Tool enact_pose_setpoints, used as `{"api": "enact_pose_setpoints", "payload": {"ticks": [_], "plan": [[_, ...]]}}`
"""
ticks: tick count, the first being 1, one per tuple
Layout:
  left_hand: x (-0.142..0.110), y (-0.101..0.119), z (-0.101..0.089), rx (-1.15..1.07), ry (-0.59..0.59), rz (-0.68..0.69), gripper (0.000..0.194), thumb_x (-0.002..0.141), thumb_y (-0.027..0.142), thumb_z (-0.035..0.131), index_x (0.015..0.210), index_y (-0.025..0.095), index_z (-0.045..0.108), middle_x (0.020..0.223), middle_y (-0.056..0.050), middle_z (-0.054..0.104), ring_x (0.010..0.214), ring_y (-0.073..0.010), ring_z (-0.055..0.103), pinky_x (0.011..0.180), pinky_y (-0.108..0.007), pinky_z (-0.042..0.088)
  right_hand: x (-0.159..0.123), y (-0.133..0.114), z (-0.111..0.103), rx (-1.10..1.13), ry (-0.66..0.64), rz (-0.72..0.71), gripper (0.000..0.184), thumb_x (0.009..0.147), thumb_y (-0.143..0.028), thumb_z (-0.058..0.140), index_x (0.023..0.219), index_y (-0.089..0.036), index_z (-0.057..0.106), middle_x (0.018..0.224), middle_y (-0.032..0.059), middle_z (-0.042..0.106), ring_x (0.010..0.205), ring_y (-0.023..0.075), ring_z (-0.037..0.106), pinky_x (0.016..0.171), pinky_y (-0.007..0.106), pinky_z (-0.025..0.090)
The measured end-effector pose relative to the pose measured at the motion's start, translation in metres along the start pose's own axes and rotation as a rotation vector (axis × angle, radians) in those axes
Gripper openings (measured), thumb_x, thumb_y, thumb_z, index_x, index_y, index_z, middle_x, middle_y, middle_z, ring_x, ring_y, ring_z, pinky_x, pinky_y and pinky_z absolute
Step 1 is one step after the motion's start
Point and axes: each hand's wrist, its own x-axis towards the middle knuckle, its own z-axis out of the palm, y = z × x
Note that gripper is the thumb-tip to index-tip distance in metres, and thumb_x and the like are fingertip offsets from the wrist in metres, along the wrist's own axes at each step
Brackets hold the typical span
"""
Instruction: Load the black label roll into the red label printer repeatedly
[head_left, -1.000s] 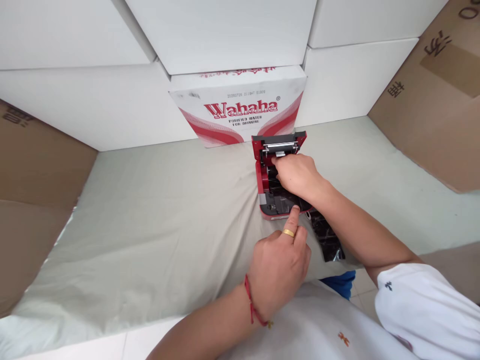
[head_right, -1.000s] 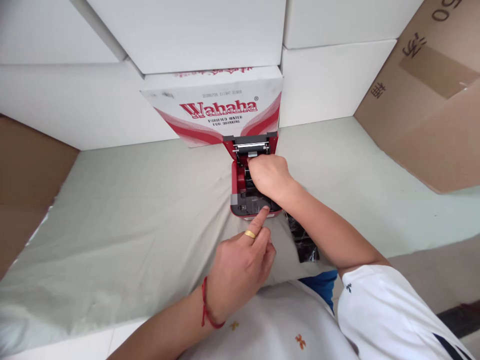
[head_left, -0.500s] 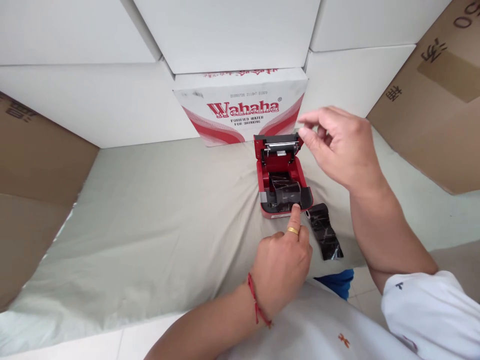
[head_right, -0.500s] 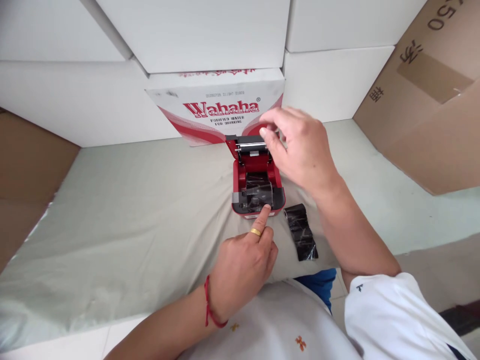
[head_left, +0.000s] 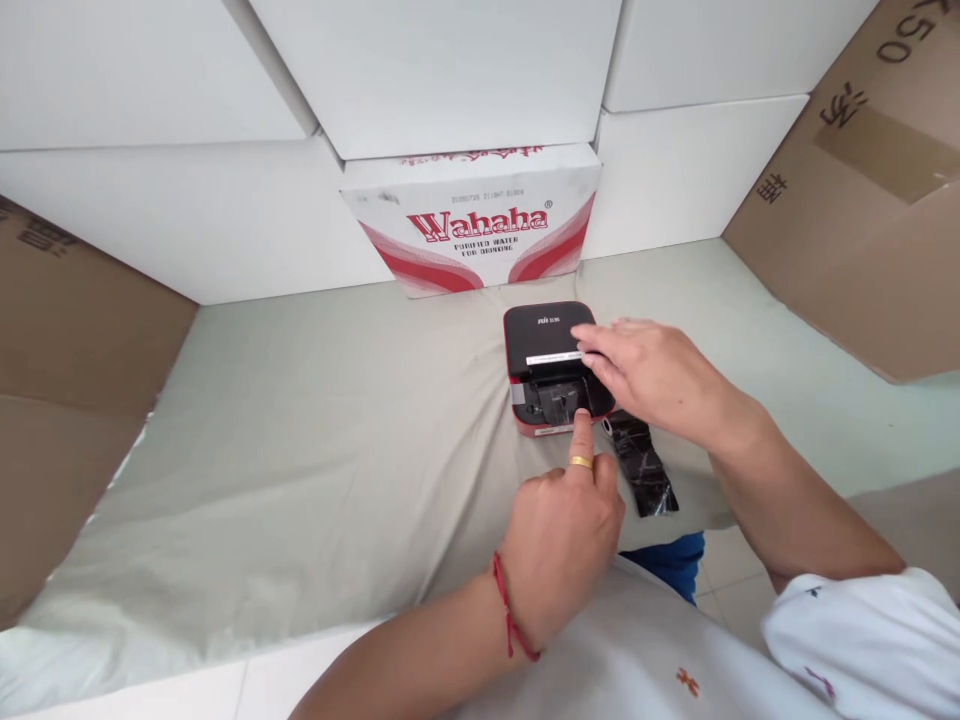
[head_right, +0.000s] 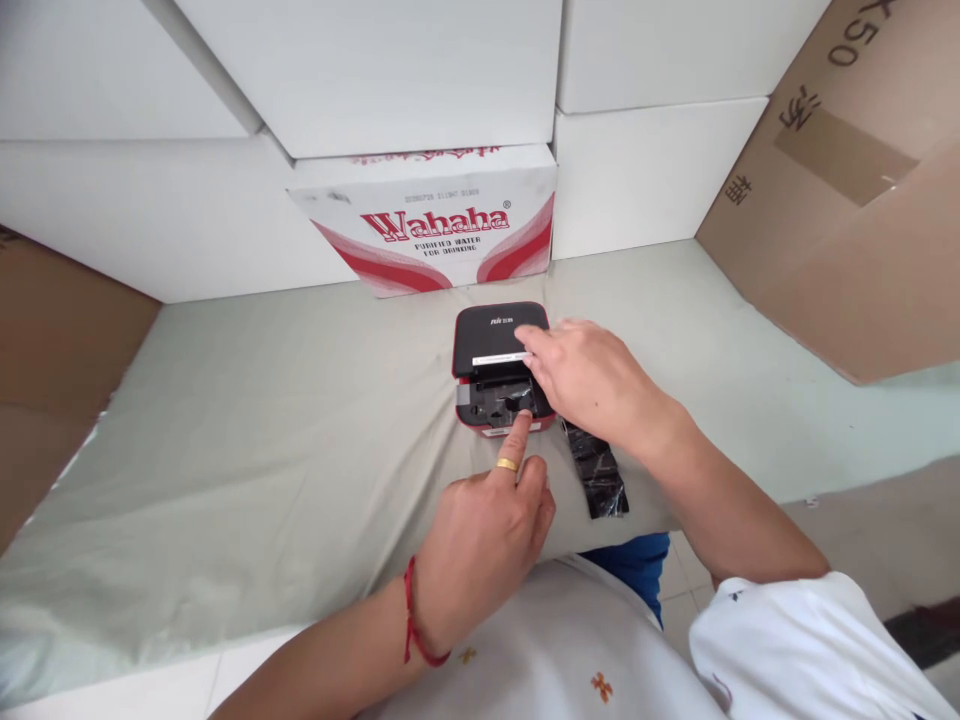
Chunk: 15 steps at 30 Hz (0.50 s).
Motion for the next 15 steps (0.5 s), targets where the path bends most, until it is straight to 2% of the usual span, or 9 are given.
{"api": "enact_pose_setpoints", "payload": {"ticks": [4, 6, 8, 10, 13, 15], "plan": [[0.000, -0.001, -0.001, 0.025, 0.044, 0.003, 0.005, 0.091, 0.014, 0.063, 0.090, 0.016, 0.067, 0.155, -0.027, 0.060, 0.044, -0.0186, 0.069, 0.037, -0.032, 0.047, -0.008, -0.006, 0.003, -0.079, -0.124, -0.026, 0.032, 0.103, -0.008, 0.047, 0.121, -0.011, 0.074, 0.103, 0.0145, 0.082, 0.109, 0.0276, 0.076, 0.114, 0.039, 0.048], [0.000, -0.001, 0.000, 0.027, 0.069, -0.002, 0.005, 0.091, 0.015, 0.062, 0.088, 0.017, 0.066, 0.154, -0.027, 0.062, 0.043, -0.0185, 0.068, 0.037, -0.032, 0.046, -0.006, -0.010, 0.001, -0.116, -0.161, -0.026, 0.030, 0.101, -0.006, 0.049, 0.116, -0.010, 0.074, 0.103, 0.0154, 0.082, 0.109, 0.0279, 0.076, 0.115, 0.038, 0.047], [0.000, -0.001, 0.002, 0.011, 0.080, -0.009, 0.007, 0.092, 0.016, 0.061, 0.088, 0.018, 0.065, 0.153, -0.026, 0.063, 0.042, -0.0185, 0.067, 0.036, -0.033, 0.045, -0.005, -0.014, -0.002, -0.144, -0.201, -0.016, 0.029, 0.098, -0.005, 0.051, 0.115, -0.011, 0.073, 0.108, 0.0172, 0.082, 0.110, 0.0292, 0.076, 0.107, 0.038, 0.052], [0.000, -0.001, 0.004, -0.009, 0.087, -0.017, 0.009, 0.093, 0.015, 0.059, 0.088, 0.018, 0.065, 0.154, -0.025, 0.063, 0.042, -0.0182, 0.067, 0.037, -0.033, 0.044, -0.004, -0.018, -0.004, -0.172, -0.244, -0.008, 0.028, 0.097, -0.006, 0.051, 0.115, -0.011, 0.073, 0.110, 0.0175, 0.082, 0.108, 0.0309, 0.076, 0.092, 0.038, 0.055], [0.001, -0.002, 0.004, -0.035, 0.094, -0.018, 0.010, 0.093, 0.014, 0.058, 0.087, 0.019, 0.064, 0.153, -0.024, 0.064, 0.043, -0.0181, 0.066, 0.037, -0.033, 0.043, -0.003, -0.022, -0.006, -0.210, -0.282, -0.009, 0.028, 0.097, -0.007, 0.051, 0.115, -0.011, 0.072, 0.106, 0.0154, 0.082, 0.100, 0.0316, 0.077, 0.073, 0.038, 0.050], [0.002, -0.003, 0.003, -0.054, 0.088, -0.022, 0.009, 0.092, 0.014, 0.059, 0.088, 0.019, 0.065, 0.153, -0.023, 0.064, 0.043, -0.0175, 0.066, 0.037, -0.033, 0.042, -0.003, -0.023, -0.006, -0.218, -0.290, -0.009, 0.027, 0.096, -0.008, 0.051, 0.113, -0.011, 0.071, 0.104, 0.0150, 0.081, 0.097, 0.0310, 0.077, 0.068, 0.037, 0.047]]}}
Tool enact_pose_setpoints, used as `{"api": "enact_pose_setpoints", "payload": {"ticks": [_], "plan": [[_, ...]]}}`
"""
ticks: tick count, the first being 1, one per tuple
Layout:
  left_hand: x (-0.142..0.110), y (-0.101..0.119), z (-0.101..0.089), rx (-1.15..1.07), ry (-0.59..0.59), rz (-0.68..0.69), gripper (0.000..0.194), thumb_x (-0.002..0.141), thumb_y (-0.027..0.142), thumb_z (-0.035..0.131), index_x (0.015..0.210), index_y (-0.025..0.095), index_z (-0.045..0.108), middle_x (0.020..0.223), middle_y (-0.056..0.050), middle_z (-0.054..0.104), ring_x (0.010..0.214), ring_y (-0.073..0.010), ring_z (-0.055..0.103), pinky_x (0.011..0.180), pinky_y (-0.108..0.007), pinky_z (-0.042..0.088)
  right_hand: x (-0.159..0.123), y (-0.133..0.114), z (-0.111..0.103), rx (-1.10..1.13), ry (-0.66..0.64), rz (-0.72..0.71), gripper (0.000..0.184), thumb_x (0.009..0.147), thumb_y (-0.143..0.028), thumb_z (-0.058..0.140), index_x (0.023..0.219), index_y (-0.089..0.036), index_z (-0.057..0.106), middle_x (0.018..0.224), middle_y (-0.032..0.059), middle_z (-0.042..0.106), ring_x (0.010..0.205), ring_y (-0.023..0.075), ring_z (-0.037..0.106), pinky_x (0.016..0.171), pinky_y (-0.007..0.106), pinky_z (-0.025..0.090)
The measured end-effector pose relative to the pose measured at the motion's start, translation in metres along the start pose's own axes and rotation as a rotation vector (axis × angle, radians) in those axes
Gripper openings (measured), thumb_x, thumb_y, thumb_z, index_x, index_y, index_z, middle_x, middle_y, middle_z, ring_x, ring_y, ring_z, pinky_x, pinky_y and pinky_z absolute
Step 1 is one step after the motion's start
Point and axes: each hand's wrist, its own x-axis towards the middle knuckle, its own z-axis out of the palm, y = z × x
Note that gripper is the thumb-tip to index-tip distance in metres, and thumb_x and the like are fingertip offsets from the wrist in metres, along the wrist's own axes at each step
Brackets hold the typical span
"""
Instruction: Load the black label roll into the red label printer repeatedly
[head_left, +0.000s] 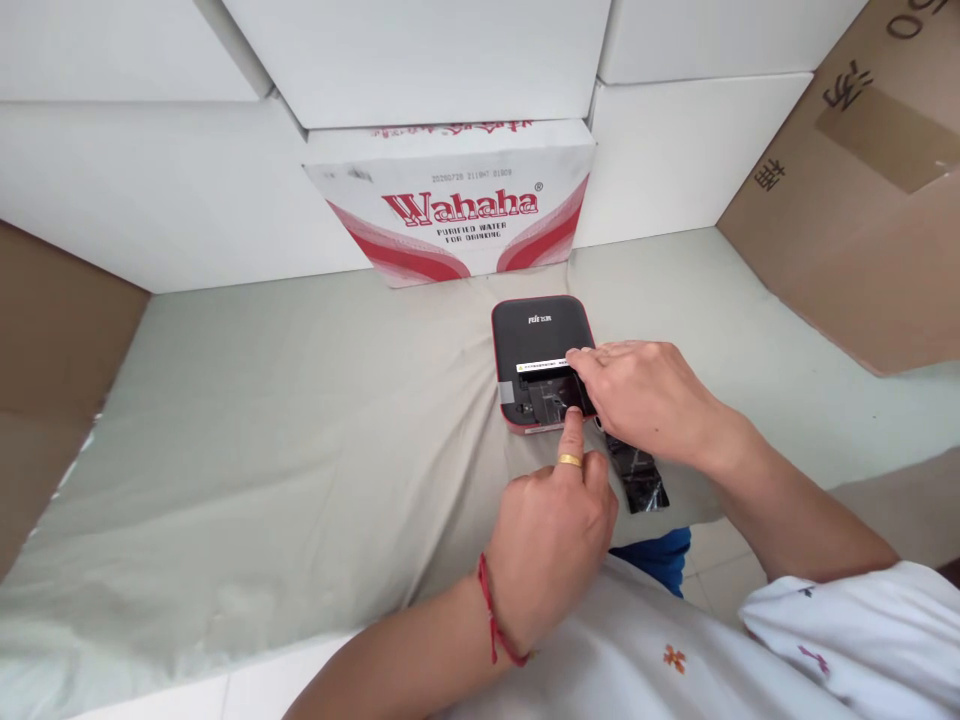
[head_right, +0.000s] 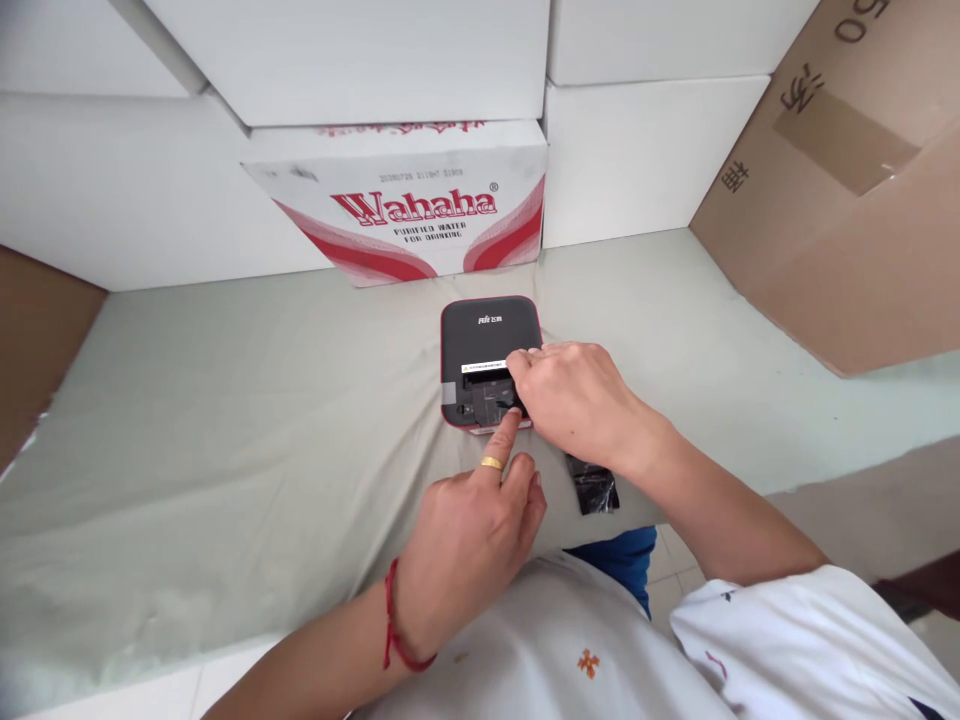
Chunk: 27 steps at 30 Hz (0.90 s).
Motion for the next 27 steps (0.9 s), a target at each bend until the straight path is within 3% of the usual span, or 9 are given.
{"api": "enact_pose_setpoints", "payload": {"ticks": [5, 12, 17, 23, 27], "plan": [[0.001, -0.002, -0.005, 0.019, -0.035, -0.004, 0.007, 0.092, 0.015, 0.061, 0.090, 0.018, 0.067, 0.153, -0.020, 0.066, 0.045, -0.0168, 0.068, 0.038, -0.032, 0.041, -0.003, -0.002, 0.008, 0.010, 0.051, 0.006, 0.032, 0.097, -0.005, 0.051, 0.121, -0.007, 0.071, 0.112, 0.0193, 0.082, 0.105, 0.0317, 0.078, 0.078, 0.037, 0.054], [0.000, -0.007, -0.001, 0.056, -0.001, 0.035, 0.007, 0.091, 0.016, 0.064, 0.085, 0.018, 0.067, 0.152, -0.020, 0.065, 0.045, -0.0164, 0.069, 0.039, -0.032, 0.044, -0.009, -0.004, 0.034, 0.026, 0.280, -0.011, 0.038, 0.099, -0.002, 0.050, 0.131, -0.002, 0.070, 0.130, 0.0254, 0.077, 0.119, 0.0303, 0.077, 0.099, 0.040, 0.060], [-0.003, -0.015, 0.003, -0.006, 0.067, 0.041, 0.008, 0.092, 0.016, 0.063, 0.085, 0.019, 0.066, 0.150, -0.018, 0.069, 0.047, -0.0157, 0.069, 0.040, -0.032, 0.044, -0.011, -0.001, 0.054, 0.149, 0.469, 0.081, 0.038, 0.105, -0.010, 0.047, 0.132, -0.013, 0.074, 0.127, 0.0147, 0.082, 0.121, 0.0257, 0.078, 0.106, 0.040, 0.061], [-0.011, -0.031, -0.004, -0.360, 0.223, -0.007, 0.022, 0.099, 0.015, 0.055, 0.079, 0.021, 0.060, 0.141, -0.012, 0.076, 0.071, -0.0138, 0.078, 0.054, -0.026, 0.053, -0.021, 0.002, 0.070, 0.407, 0.625, 0.039, 0.039, 0.109, -0.018, 0.046, 0.140, -0.020, 0.070, 0.136, 0.0105, 0.079, 0.129, 0.0234, 0.073, 0.122, 0.049, 0.052], [-0.006, -0.053, -0.013, -0.614, 0.460, -0.186, 0.022, 0.101, 0.018, 0.058, 0.079, 0.022, 0.061, 0.121, -0.008, 0.082, 0.084, -0.0134, 0.078, 0.065, -0.023, 0.054, -0.026, 0.000, 0.073, 0.460, 0.677, -0.035, 0.036, 0.109, -0.018, 0.050, 0.140, -0.016, 0.068, 0.131, 0.0132, 0.080, 0.134, 0.0248, 0.070, 0.125, 0.053, 0.048]]}}
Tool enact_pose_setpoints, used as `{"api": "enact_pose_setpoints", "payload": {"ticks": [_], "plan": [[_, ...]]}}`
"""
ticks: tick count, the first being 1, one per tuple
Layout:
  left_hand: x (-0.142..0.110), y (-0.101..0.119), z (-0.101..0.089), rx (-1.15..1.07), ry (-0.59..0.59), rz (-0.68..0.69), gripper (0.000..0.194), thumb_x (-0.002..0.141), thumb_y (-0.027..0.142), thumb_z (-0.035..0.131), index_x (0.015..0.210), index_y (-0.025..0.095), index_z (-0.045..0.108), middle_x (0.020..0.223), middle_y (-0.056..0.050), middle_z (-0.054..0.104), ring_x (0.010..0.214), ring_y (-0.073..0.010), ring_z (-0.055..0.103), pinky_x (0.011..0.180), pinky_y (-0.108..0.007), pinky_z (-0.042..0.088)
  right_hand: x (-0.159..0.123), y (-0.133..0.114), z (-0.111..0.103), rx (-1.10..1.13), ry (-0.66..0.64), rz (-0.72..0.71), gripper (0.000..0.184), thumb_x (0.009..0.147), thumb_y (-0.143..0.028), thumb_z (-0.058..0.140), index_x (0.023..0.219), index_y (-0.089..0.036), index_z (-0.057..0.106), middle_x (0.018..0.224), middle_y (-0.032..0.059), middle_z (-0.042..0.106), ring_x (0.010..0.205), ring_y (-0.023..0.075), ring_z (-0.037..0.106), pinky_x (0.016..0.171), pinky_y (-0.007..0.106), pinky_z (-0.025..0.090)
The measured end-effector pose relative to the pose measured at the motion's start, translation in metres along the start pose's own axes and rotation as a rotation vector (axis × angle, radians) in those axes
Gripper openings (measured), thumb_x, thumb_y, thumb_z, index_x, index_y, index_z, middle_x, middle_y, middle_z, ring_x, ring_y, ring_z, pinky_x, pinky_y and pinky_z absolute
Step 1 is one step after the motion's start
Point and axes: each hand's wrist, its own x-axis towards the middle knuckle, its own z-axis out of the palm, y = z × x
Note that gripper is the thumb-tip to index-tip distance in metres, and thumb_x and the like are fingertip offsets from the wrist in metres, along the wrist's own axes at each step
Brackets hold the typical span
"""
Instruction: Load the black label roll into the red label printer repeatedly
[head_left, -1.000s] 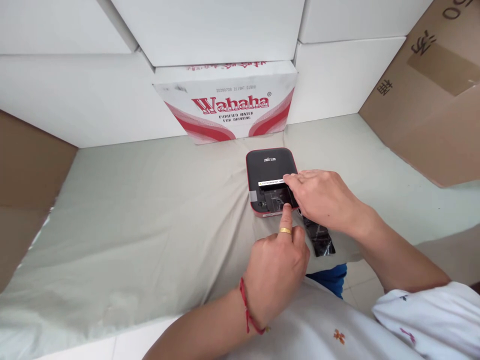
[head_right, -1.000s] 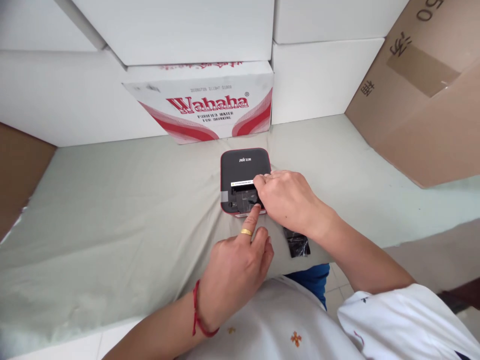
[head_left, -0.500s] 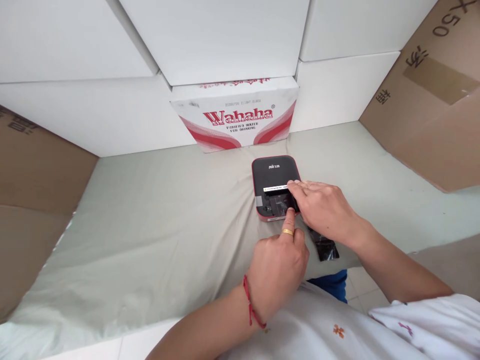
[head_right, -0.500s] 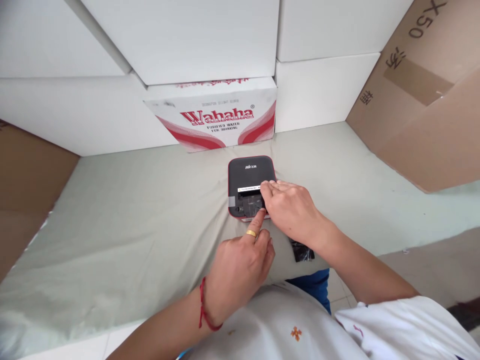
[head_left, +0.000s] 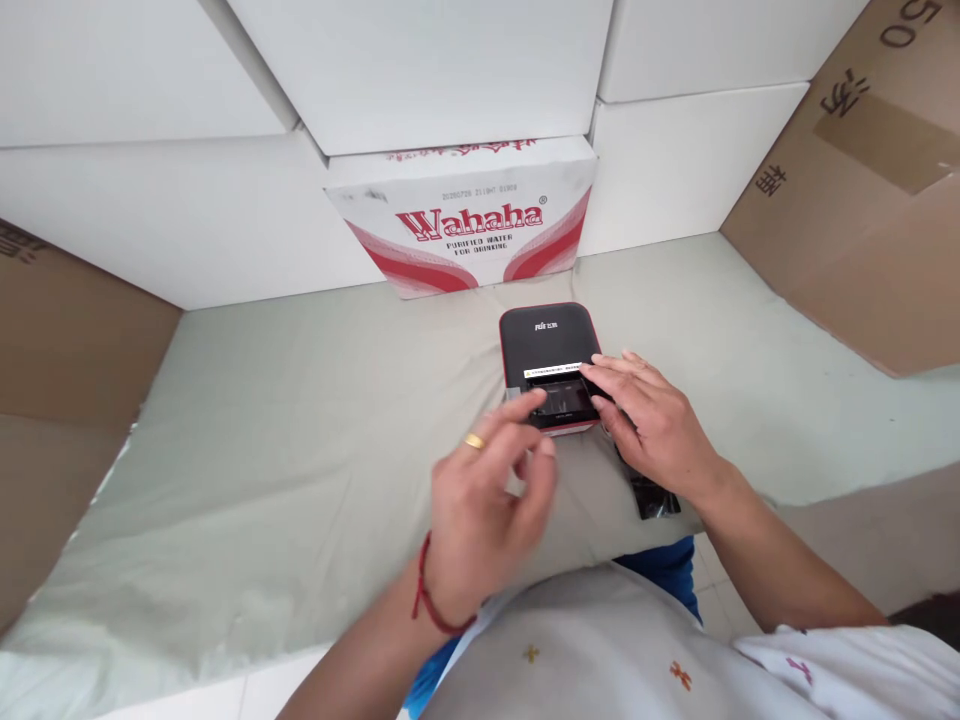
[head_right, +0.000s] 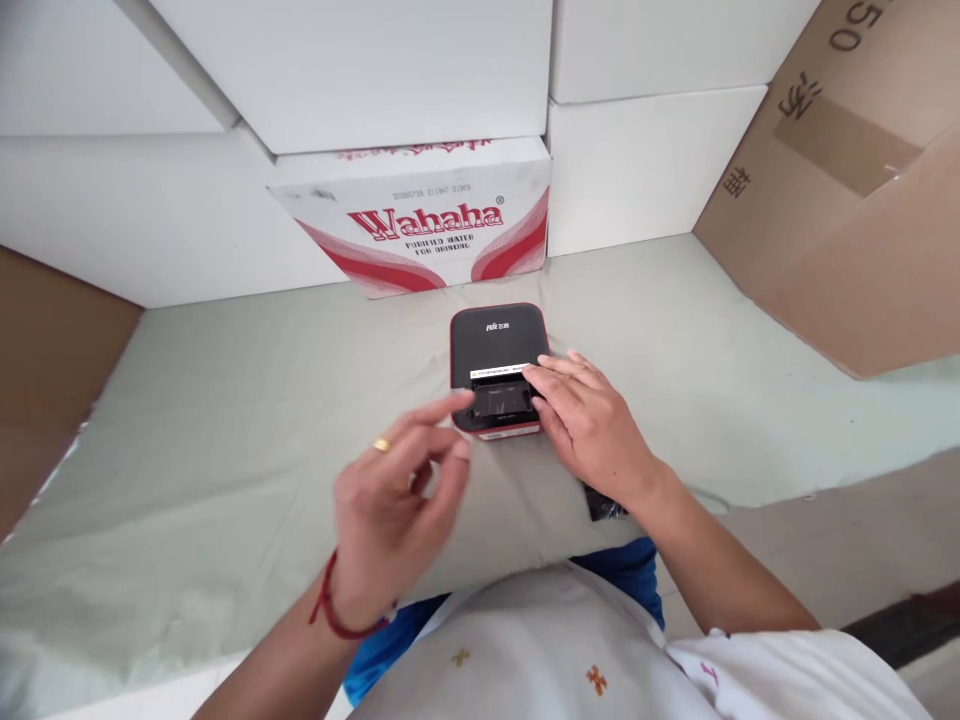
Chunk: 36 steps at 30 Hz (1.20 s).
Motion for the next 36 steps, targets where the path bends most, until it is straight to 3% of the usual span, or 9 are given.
{"api": "enact_pose_setpoints", "payload": {"ticks": [2, 4, 6, 10, 12, 16, 24, 31, 36], "plan": [[0.015, -0.017, -0.002, -0.107, 0.154, -0.132, 0.022, 0.099, 0.020, 0.058, 0.077, 0.022, 0.060, 0.107, -0.007, 0.082, 0.100, -0.0183, 0.077, 0.066, -0.024, 0.050, -0.001, -0.001, 0.000, 0.012, -0.018, -0.013, 0.035, 0.109, -0.019, 0.051, 0.140, -0.016, 0.068, 0.128, 0.0125, 0.081, 0.134, 0.0250, 0.069, 0.126, 0.054, 0.047], [0.034, -0.042, 0.002, -0.296, 0.225, -0.317, 0.011, 0.096, 0.027, 0.062, 0.086, 0.022, 0.062, 0.113, -0.008, 0.079, 0.104, -0.0190, 0.073, 0.072, -0.026, 0.051, -0.001, -0.001, 0.000, 0.016, -0.045, -0.003, 0.036, 0.109, -0.019, 0.050, 0.140, -0.018, 0.068, 0.128, 0.0117, 0.081, 0.133, 0.0248, 0.070, 0.126, 0.055, 0.047], [0.053, -0.068, 0.010, -0.463, 0.191, -0.435, 0.018, 0.088, 0.032, 0.069, 0.101, 0.022, 0.063, 0.132, -0.008, 0.071, 0.103, -0.0169, 0.069, 0.083, -0.028, 0.053, -0.001, -0.001, 0.000, 0.019, -0.057, 0.008, 0.036, 0.109, -0.018, 0.049, 0.140, -0.018, 0.068, 0.128, 0.0118, 0.081, 0.132, 0.0249, 0.071, 0.126, 0.055, 0.047], [0.074, -0.105, 0.032, -0.782, -0.019, -0.560, 0.052, 0.075, 0.034, 0.081, 0.121, 0.023, 0.058, 0.136, -0.009, 0.064, 0.110, -0.0177, 0.065, 0.095, -0.031, 0.054, -0.002, -0.001, 0.001, 0.013, -0.047, 0.012, 0.036, 0.108, -0.016, 0.049, 0.139, -0.016, 0.067, 0.130, 0.0124, 0.080, 0.133, 0.0245, 0.071, 0.125, 0.053, 0.049], [0.075, -0.113, 0.041, -0.859, -0.037, -0.556, 0.058, 0.072, 0.033, 0.083, 0.122, 0.024, 0.056, 0.143, -0.010, 0.060, 0.117, -0.0188, 0.064, 0.099, -0.032, 0.054, -0.003, -0.001, 0.002, 0.017, -0.050, 0.014, 0.036, 0.109, -0.015, 0.048, 0.140, -0.017, 0.066, 0.133, 0.0121, 0.079, 0.135, 0.0237, 0.070, 0.125, 0.052, 0.049], [0.070, -0.120, 0.052, -0.808, 0.074, -0.439, 0.065, 0.070, 0.036, 0.090, 0.124, 0.030, 0.054, 0.156, -0.007, 0.049, 0.138, -0.0241, 0.057, 0.112, -0.038, 0.051, -0.006, 0.000, 0.003, 0.032, -0.033, -0.002, 0.037, 0.109, -0.015, 0.049, 0.142, -0.018, 0.065, 0.136, 0.0116, 0.078, 0.137, 0.0234, 0.068, 0.125, 0.051, 0.050], [0.063, -0.127, 0.062, -0.746, 0.137, -0.335, 0.059, 0.079, 0.050, 0.092, 0.122, 0.032, 0.056, 0.165, -0.005, 0.044, 0.163, -0.0276, 0.036, 0.134, -0.046, 0.027, -0.001, -0.002, 0.003, -0.004, -0.033, -0.021, 0.040, 0.106, -0.011, 0.049, 0.142, -0.015, 0.065, 0.133, 0.0157, 0.079, 0.130, 0.0275, 0.072, 0.122, 0.056, 0.053], [0.057, -0.133, 0.064, -0.967, 0.005, -0.360, 0.046, 0.082, 0.047, 0.088, 0.114, 0.028, 0.060, 0.136, -0.004, 0.066, 0.138, -0.0244, 0.059, 0.122, -0.042, 0.044, -0.006, -0.011, 0.004, 0.020, -0.015, -0.142, 0.046, 0.098, 0.003, 0.044, 0.127, -0.014, 0.074, 0.142, 0.0161, 0.074, 0.134, 0.0276, 0.069, 0.121, 0.056, 0.053], [0.049, -0.133, 0.061, -1.160, -0.081, -0.302, 0.069, 0.073, 0.038, 0.091, 0.135, 0.035, 0.062, 0.157, -0.003, 0.058, 0.155, -0.0278, 0.045, 0.132, -0.046, 0.033, -0.019, -0.011, 0.010, 0.120, 0.058, -0.180, 0.048, 0.094, 0.006, 0.045, 0.123, -0.016, 0.076, 0.133, 0.0135, 0.079, 0.135, 0.0276, 0.068, 0.116, 0.054, 0.057]]}}
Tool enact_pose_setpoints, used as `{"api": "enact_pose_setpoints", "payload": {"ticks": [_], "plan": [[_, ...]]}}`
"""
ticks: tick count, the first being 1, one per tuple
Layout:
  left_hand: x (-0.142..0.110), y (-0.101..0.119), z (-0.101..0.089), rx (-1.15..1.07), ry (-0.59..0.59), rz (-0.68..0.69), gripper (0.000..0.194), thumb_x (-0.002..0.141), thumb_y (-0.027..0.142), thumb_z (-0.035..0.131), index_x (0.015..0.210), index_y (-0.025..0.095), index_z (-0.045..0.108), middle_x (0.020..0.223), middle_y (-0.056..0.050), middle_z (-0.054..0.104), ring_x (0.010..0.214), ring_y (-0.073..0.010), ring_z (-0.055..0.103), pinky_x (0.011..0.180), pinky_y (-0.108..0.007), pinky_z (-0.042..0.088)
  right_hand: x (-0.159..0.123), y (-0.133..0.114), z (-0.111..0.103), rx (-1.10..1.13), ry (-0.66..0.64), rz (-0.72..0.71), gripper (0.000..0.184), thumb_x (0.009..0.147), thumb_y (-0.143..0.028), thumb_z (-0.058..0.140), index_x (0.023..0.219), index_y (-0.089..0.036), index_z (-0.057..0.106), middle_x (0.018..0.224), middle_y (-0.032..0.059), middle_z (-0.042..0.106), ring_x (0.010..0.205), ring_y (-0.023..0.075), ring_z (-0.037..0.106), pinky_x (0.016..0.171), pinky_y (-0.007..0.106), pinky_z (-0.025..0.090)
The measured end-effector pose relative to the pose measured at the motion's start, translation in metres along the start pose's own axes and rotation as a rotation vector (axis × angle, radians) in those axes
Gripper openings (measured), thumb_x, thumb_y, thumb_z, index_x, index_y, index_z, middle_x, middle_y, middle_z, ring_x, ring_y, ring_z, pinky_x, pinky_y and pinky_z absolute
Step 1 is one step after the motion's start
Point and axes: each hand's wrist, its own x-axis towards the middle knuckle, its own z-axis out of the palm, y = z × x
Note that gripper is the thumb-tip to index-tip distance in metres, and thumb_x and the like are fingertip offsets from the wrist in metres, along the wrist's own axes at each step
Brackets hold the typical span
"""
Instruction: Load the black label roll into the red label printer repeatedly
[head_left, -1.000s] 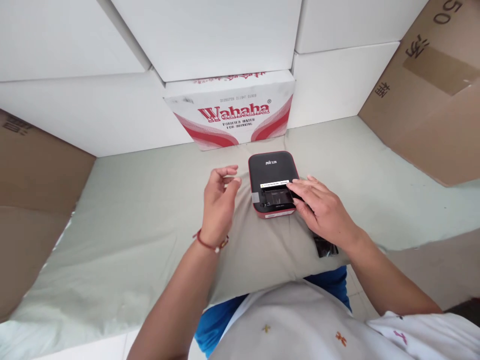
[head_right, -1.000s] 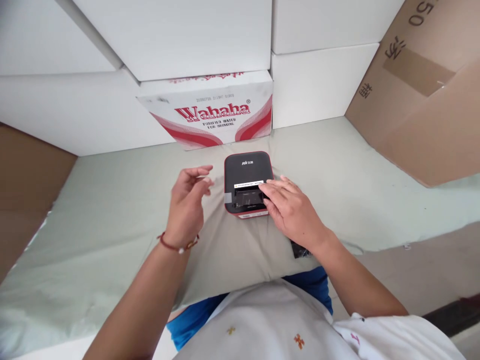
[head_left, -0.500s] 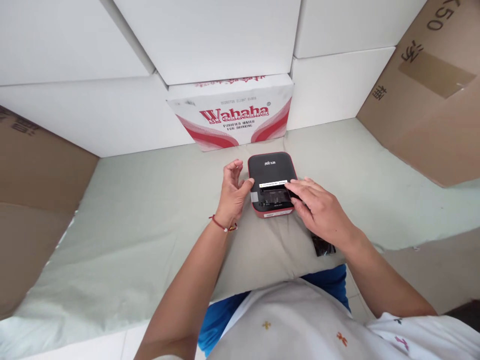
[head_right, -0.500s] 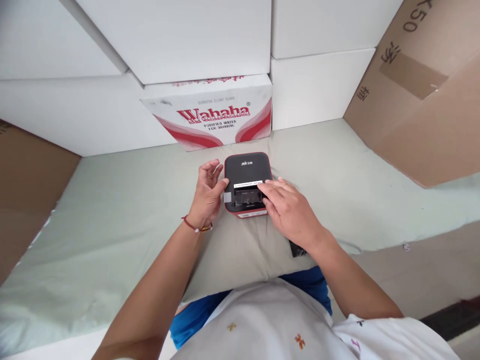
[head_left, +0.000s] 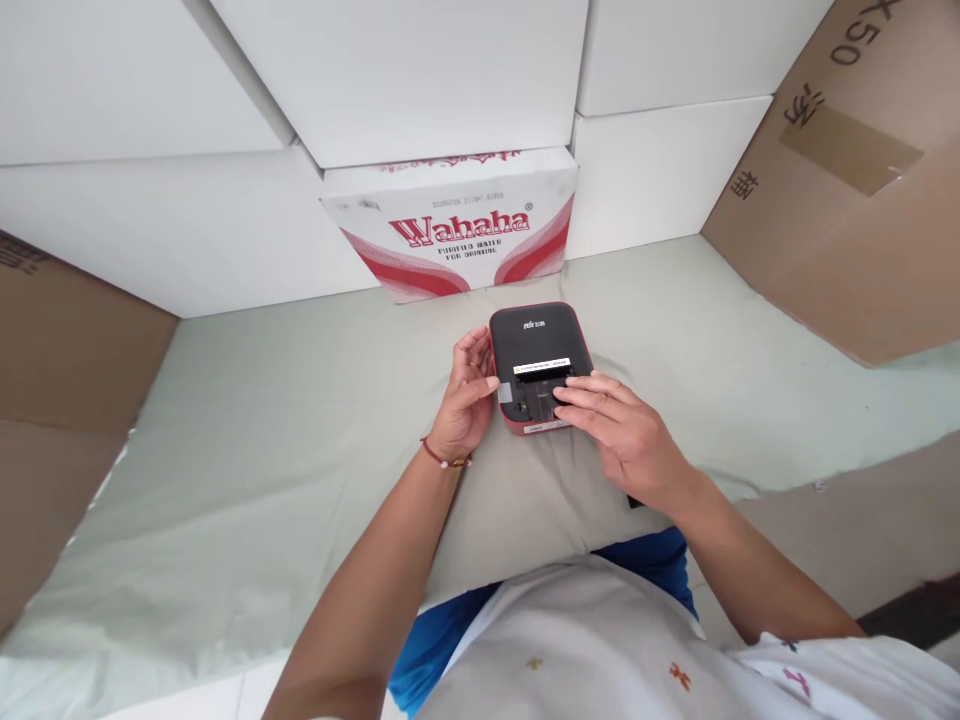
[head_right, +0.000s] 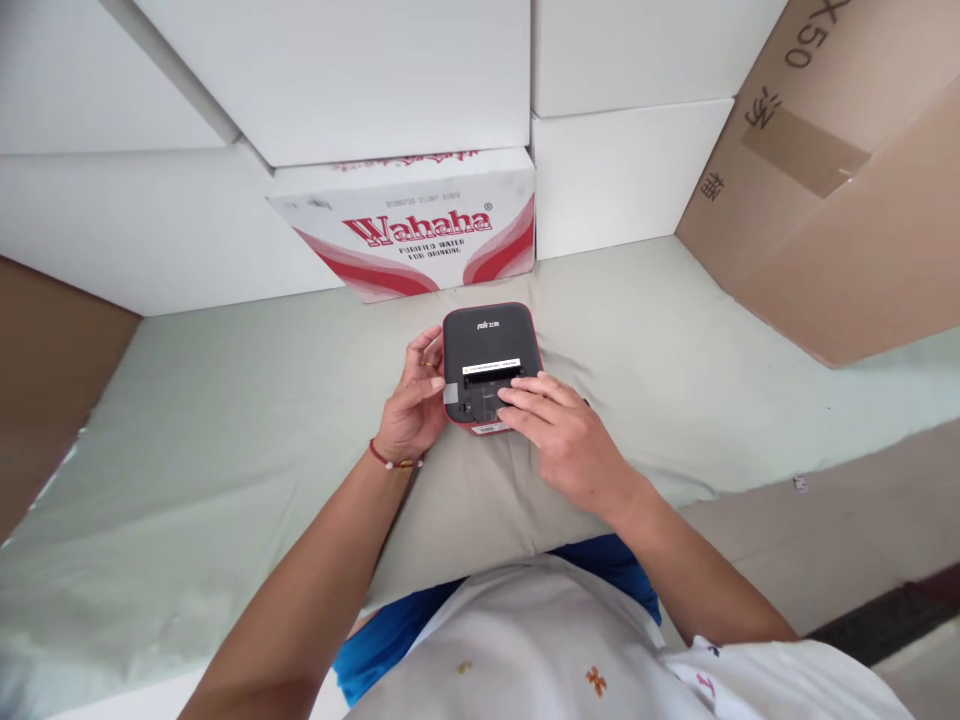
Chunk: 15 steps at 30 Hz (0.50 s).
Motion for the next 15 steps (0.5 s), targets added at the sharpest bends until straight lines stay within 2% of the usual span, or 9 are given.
{"api": "enact_pose_setpoints", "payload": {"ticks": [3, 6, 11, 15], "plan": [[-0.002, 0.000, 0.002, -0.020, -0.047, -0.005, 0.082, 0.071, 0.036, 0.091, 0.145, 0.040, 0.057, 0.167, 0.000, 0.049, 0.164, -0.0297, 0.033, 0.137, -0.050, 0.023, -0.009, -0.001, 0.003, 0.039, 0.060, 0.032, 0.050, 0.096, 0.006, 0.046, 0.128, -0.019, 0.075, 0.129, 0.0117, 0.081, 0.133, 0.0259, 0.070, 0.116, 0.054, 0.058], [-0.002, -0.002, 0.003, 0.001, -0.063, -0.001, 0.087, 0.074, 0.038, 0.090, 0.151, 0.043, 0.049, 0.174, 0.000, 0.041, 0.169, -0.0292, 0.023, 0.140, -0.051, 0.018, -0.016, -0.003, 0.005, 0.044, 0.109, 0.039, 0.047, 0.097, 0.005, 0.049, 0.128, -0.018, 0.075, 0.126, 0.0127, 0.082, 0.130, 0.0255, 0.071, 0.114, 0.053, 0.059], [-0.003, -0.006, -0.001, 0.074, -0.102, 0.027, 0.098, 0.078, 0.041, 0.090, 0.160, 0.046, 0.036, 0.179, -0.001, 0.031, 0.171, -0.0287, 0.016, 0.140, -0.050, 0.014, -0.021, -0.003, 0.008, 0.043, 0.146, 0.024, 0.042, 0.096, 0.005, 0.053, 0.123, -0.018, 0.076, 0.124, 0.0136, 0.083, 0.129, 0.0261, 0.073, 0.114, 0.053, 0.060], [-0.002, -0.005, -0.003, 0.077, -0.123, 0.008, 0.102, 0.077, 0.041, 0.091, 0.161, 0.047, 0.033, 0.181, -0.001, 0.028, 0.172, -0.0292, 0.015, 0.140, -0.051, 0.014, -0.017, -0.001, 0.005, 0.052, 0.120, 0.005, 0.040, 0.092, 0.005, 0.057, 0.120, -0.017, 0.075, 0.123, 0.0149, 0.083, 0.126, 0.0274, 0.074, 0.114, 0.054, 0.059]]}}
